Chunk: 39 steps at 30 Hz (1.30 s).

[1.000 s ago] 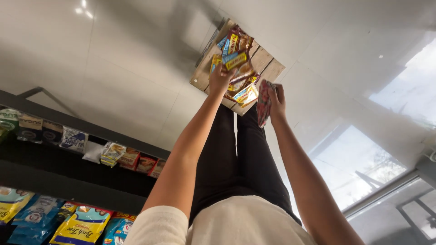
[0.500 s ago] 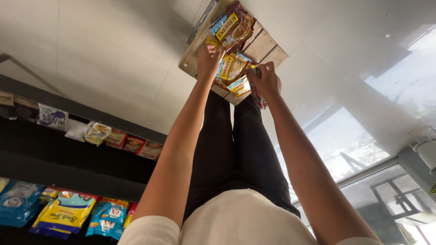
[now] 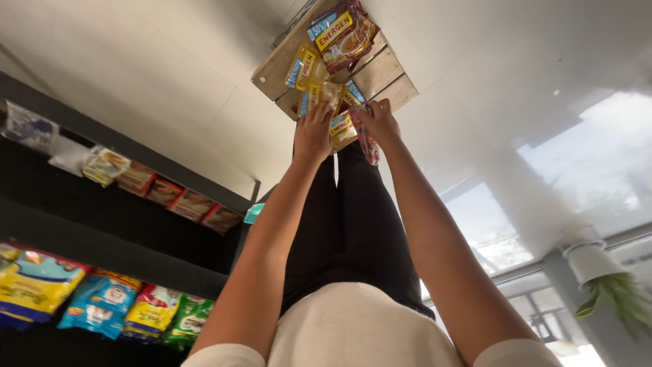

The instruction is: The person is sorting various snack packets from a stool and placing them into bins on a grocery shelf.

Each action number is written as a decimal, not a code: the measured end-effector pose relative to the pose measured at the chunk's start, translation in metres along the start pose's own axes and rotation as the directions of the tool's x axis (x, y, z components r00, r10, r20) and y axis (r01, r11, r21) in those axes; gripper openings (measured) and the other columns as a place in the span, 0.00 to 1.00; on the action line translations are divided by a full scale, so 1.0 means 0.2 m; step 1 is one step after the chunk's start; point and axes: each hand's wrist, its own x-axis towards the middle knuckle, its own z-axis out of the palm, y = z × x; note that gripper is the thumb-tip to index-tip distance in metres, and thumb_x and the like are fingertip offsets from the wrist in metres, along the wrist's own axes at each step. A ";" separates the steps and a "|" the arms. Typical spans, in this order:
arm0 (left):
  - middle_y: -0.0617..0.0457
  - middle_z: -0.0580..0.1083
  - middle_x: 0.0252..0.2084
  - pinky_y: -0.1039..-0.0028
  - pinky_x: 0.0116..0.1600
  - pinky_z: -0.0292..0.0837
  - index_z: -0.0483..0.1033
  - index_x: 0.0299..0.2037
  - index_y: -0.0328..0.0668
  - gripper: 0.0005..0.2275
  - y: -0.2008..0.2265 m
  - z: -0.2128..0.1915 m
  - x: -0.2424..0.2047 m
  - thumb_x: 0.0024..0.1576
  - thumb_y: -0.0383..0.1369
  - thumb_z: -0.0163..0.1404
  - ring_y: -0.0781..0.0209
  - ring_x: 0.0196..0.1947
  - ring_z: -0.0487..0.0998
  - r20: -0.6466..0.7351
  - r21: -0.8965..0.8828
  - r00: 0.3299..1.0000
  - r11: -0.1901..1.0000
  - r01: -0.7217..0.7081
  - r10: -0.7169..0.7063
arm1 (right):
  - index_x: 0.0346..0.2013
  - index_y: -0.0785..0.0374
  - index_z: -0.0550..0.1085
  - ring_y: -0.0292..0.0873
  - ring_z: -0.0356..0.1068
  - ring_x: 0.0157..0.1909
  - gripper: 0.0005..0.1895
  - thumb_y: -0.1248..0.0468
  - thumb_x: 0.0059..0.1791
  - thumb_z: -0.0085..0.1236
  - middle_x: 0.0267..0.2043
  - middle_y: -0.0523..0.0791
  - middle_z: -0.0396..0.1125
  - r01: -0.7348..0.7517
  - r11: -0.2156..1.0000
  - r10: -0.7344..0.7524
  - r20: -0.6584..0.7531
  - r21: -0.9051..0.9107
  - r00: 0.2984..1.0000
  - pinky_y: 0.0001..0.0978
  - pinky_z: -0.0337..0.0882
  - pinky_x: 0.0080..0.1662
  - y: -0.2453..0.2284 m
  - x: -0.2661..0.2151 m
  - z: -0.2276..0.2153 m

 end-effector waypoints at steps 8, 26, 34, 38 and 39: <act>0.58 0.63 0.66 0.52 0.57 0.72 0.71 0.58 0.51 0.18 -0.10 0.01 0.07 0.57 0.35 0.53 0.41 0.59 0.73 0.074 -0.104 0.994 0.991 0.084 -0.076 | 0.43 0.63 0.71 0.56 0.68 0.54 0.26 0.44 0.47 0.58 0.47 0.49 0.61 0.171 0.938 -0.172 -0.025 0.302 0.985 0.46 0.64 0.57 0.27 0.30 0.09; 0.48 0.65 0.66 0.52 0.48 0.80 0.70 0.61 0.44 0.21 0.17 -0.01 -0.05 0.58 0.40 0.50 0.39 0.50 0.79 0.120 -0.123 0.966 0.962 0.244 -0.230 | 0.67 0.50 0.66 0.65 0.62 0.66 0.32 0.42 0.50 0.49 0.79 0.48 0.39 0.264 0.946 -0.261 0.044 -0.189 0.964 0.55 0.64 0.66 -0.45 -0.43 -0.24; 0.44 0.55 0.75 0.57 0.56 0.76 0.66 0.66 0.35 0.27 0.24 -0.03 -0.09 0.58 0.41 0.50 0.40 0.61 0.72 0.236 -0.069 0.951 0.973 0.220 -0.198 | 0.70 0.47 0.64 0.61 0.62 0.68 0.40 0.36 0.47 0.51 0.80 0.46 0.35 0.258 0.951 -0.239 0.122 -0.172 0.963 0.50 0.65 0.66 -0.28 -0.12 -0.04; 0.43 0.51 0.76 0.59 0.58 0.74 0.63 0.68 0.35 0.27 0.27 -0.11 -0.07 0.61 0.42 0.45 0.44 0.65 0.68 0.307 -0.087 0.929 0.966 0.244 -0.207 | 0.66 0.45 0.71 0.55 0.67 0.63 0.41 0.31 0.44 0.59 0.72 0.41 0.47 0.233 0.967 -0.240 0.066 0.101 0.968 0.43 0.69 0.61 0.12 0.47 0.18; 0.43 0.50 0.77 0.61 0.57 0.74 0.64 0.68 0.35 0.26 0.28 -0.11 -0.08 0.61 0.42 0.44 0.45 0.65 0.68 0.328 -0.087 0.923 0.967 0.239 -0.199 | 0.65 0.46 0.72 0.52 0.67 0.63 0.37 0.35 0.46 0.60 0.69 0.40 0.49 0.228 0.941 -0.250 0.059 0.249 0.966 0.39 0.68 0.61 0.24 0.59 0.23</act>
